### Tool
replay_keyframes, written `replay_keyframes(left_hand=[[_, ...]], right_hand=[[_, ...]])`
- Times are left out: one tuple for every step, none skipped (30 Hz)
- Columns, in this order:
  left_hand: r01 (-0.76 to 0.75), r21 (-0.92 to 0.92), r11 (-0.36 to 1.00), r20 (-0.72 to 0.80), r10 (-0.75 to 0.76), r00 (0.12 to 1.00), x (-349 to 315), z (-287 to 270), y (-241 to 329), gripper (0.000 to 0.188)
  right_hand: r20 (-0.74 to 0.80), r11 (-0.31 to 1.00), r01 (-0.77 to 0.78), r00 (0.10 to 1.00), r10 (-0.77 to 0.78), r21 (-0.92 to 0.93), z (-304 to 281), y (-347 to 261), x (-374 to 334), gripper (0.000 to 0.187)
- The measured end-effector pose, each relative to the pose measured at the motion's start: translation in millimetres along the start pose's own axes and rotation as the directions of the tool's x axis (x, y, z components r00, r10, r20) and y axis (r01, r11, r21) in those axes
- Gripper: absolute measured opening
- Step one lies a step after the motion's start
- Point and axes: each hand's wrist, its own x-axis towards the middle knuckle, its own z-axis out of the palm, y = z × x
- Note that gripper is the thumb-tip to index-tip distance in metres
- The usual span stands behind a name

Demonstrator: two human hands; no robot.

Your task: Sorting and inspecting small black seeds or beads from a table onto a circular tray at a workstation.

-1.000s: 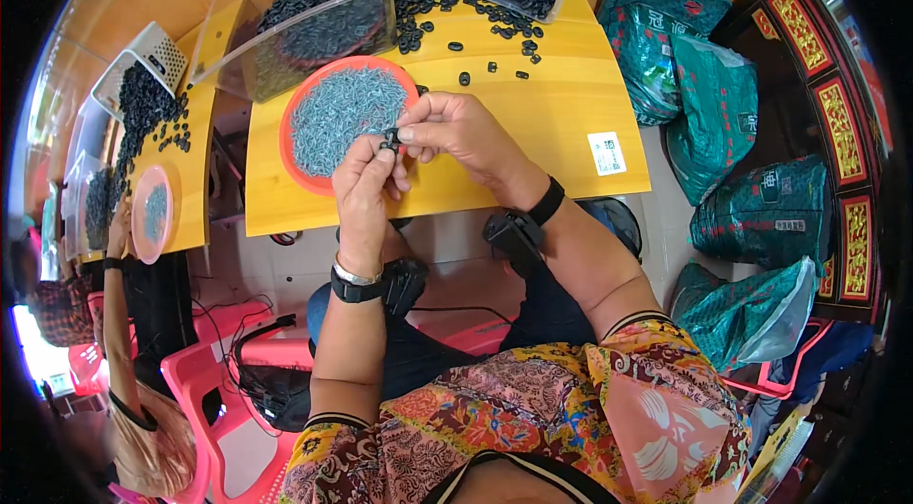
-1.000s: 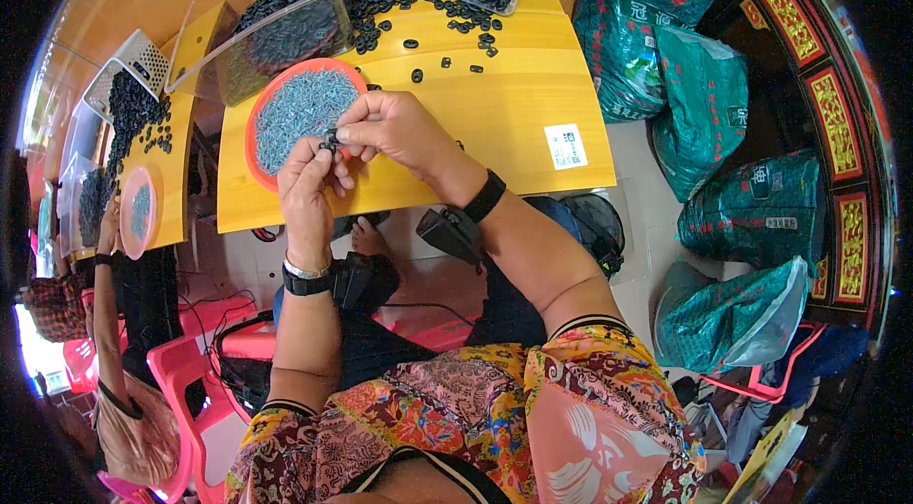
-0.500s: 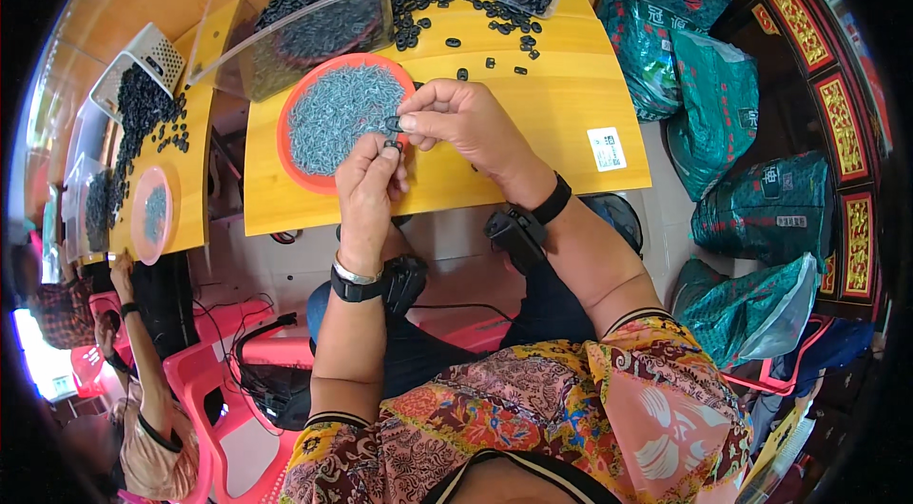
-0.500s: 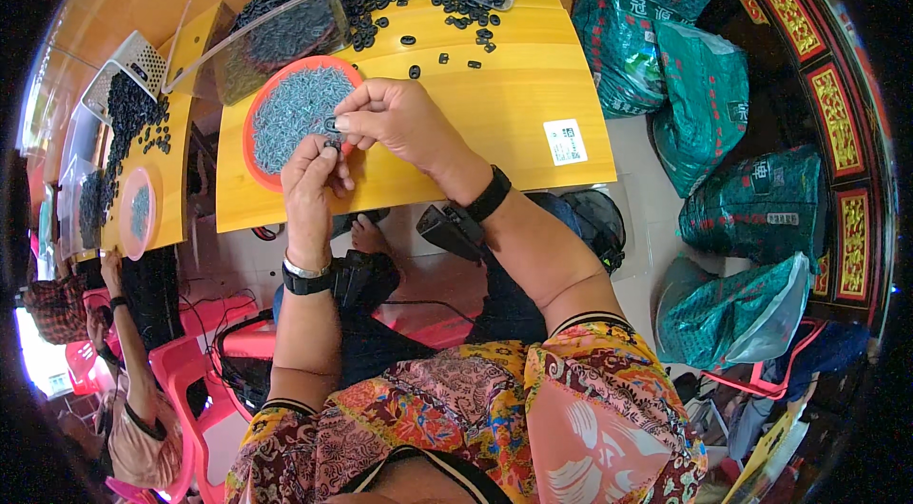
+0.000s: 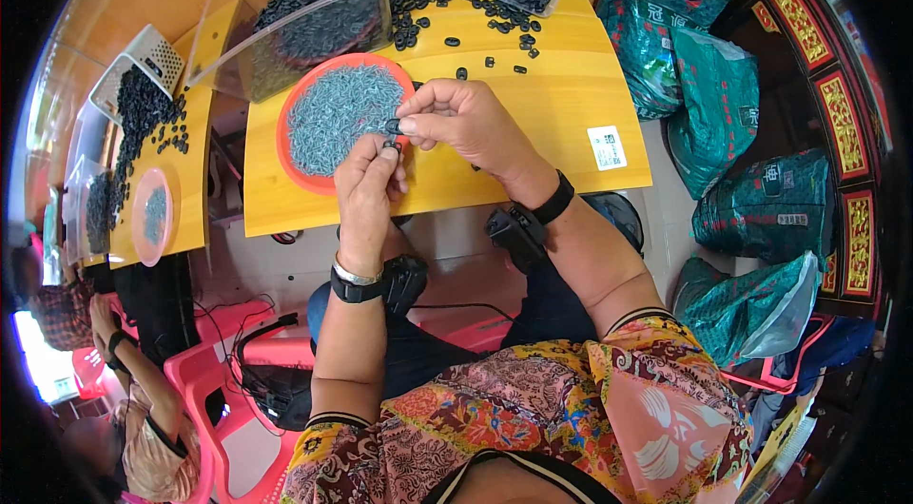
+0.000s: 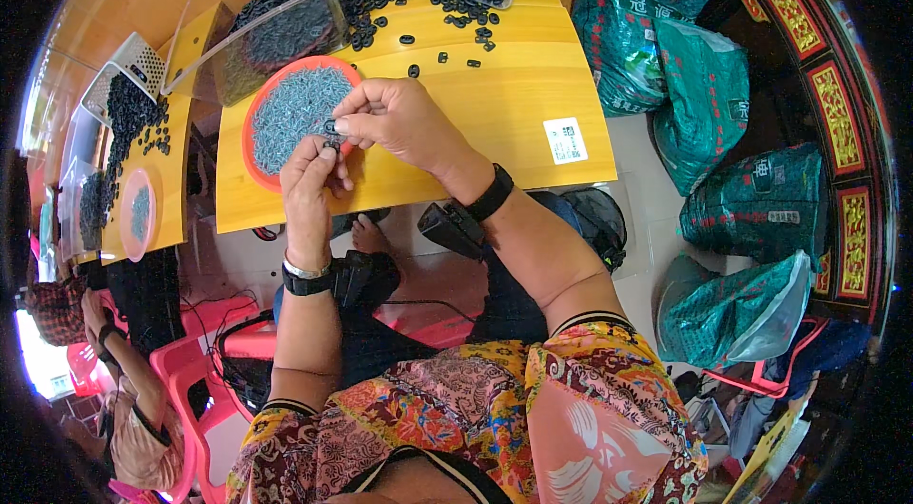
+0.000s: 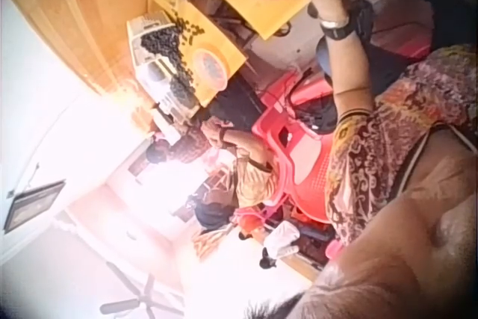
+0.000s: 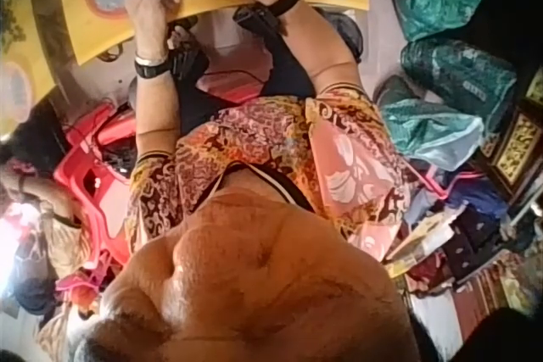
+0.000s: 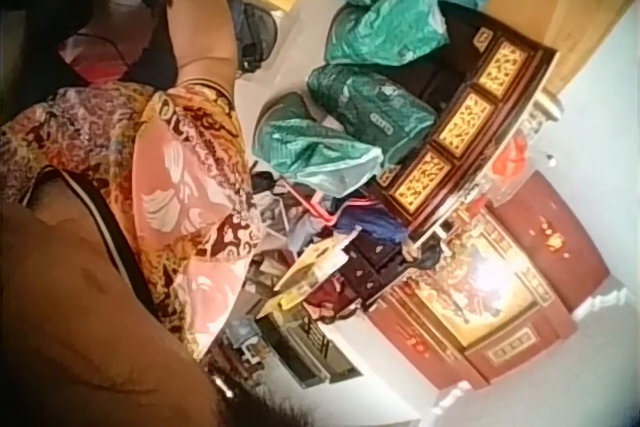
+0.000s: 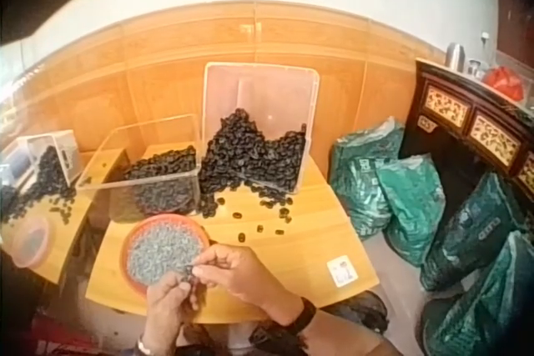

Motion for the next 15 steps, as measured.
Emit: replay_keyframes(left_hand=[[-0.002,0.010,1.000,-0.005,0.002,1.000,-0.3,-0.1,0.5,0.015],[-0.004,0.020,1.000,-0.009,0.004,1.000,-0.3,0.0,0.9,0.015],[-0.004,0.020,1.000,-0.009,0.004,1.000,-0.2,0.0,0.9,0.015],[-0.002,0.014,1.000,-0.010,0.002,1.000,0.0,-0.1,0.8,0.015],[0.000,0.007,1.000,-0.011,0.000,1.000,0.1,-0.2,0.6,0.015],[0.000,0.007,1.000,-0.011,0.000,1.000,0.0,-0.2,0.9,0.015],[-0.005,0.018,1.000,-0.013,0.005,1.000,-0.2,-0.2,1.5,0.016],[-0.010,0.030,1.000,-0.014,0.010,1.000,-0.5,-0.2,2.0,0.016],[-0.010,0.030,0.999,-0.014,0.010,1.000,-0.7,-0.2,2.2,0.016],[-0.012,0.023,1.000,-0.010,0.012,1.000,-0.8,-0.1,2.3,0.015],[-0.014,0.016,1.000,-0.006,0.014,1.000,-0.8,0.2,2.2,0.015],[-0.014,0.016,1.000,-0.006,0.014,1.000,-0.8,0.4,1.9,0.015],[-0.017,0.014,1.000,-0.007,0.017,1.000,-0.8,0.7,1.6,0.015],[-0.020,0.012,1.000,-0.009,0.020,1.000,-0.9,0.8,1.3,0.015],[-0.020,0.012,1.000,-0.009,0.020,1.000,-0.7,0.8,1.1,0.015]], right_hand=[[0.005,1.000,0.010,1.000,-0.010,0.010,0.8,-0.4,-0.5,0.011],[0.009,1.000,0.021,1.000,-0.021,0.019,1.3,-0.8,-0.7,0.011],[0.009,1.000,0.021,1.000,-0.021,0.019,1.2,-0.4,-0.6,0.011],[0.009,0.999,0.027,1.000,-0.027,0.018,1.0,0.5,-0.4,0.011],[0.009,0.999,0.033,0.999,-0.033,0.016,1.0,1.2,-0.3,0.011],[0.009,0.999,0.033,0.999,-0.033,0.016,1.3,1.1,-0.5,0.011],[0.003,0.999,0.040,0.999,-0.040,-0.003,1.9,1.0,-1.0,0.011],[-0.003,0.999,0.046,0.999,-0.046,-0.022,2.4,0.9,-1.3,0.011],[-0.002,0.999,0.046,0.999,-0.046,-0.022,2.2,1.0,-1.2,0.011],[0.009,0.999,0.041,0.999,-0.041,-0.029,1.8,1.3,-0.8,0.011],[0.020,0.999,0.036,0.999,-0.035,-0.037,1.3,1.6,-0.6,0.011],[0.020,0.999,0.036,0.999,-0.035,-0.037,1.4,2.1,-0.6,0.011],[0.023,0.999,0.038,0.999,-0.037,-0.026,1.6,2.5,-0.7,0.011],[0.027,0.999,0.040,0.999,-0.040,-0.014,1.8,2.8,-0.7,0.011],[0.027,0.999,0.040,0.999,-0.040,-0.014,1.4,3.0,-0.6,0.011]])
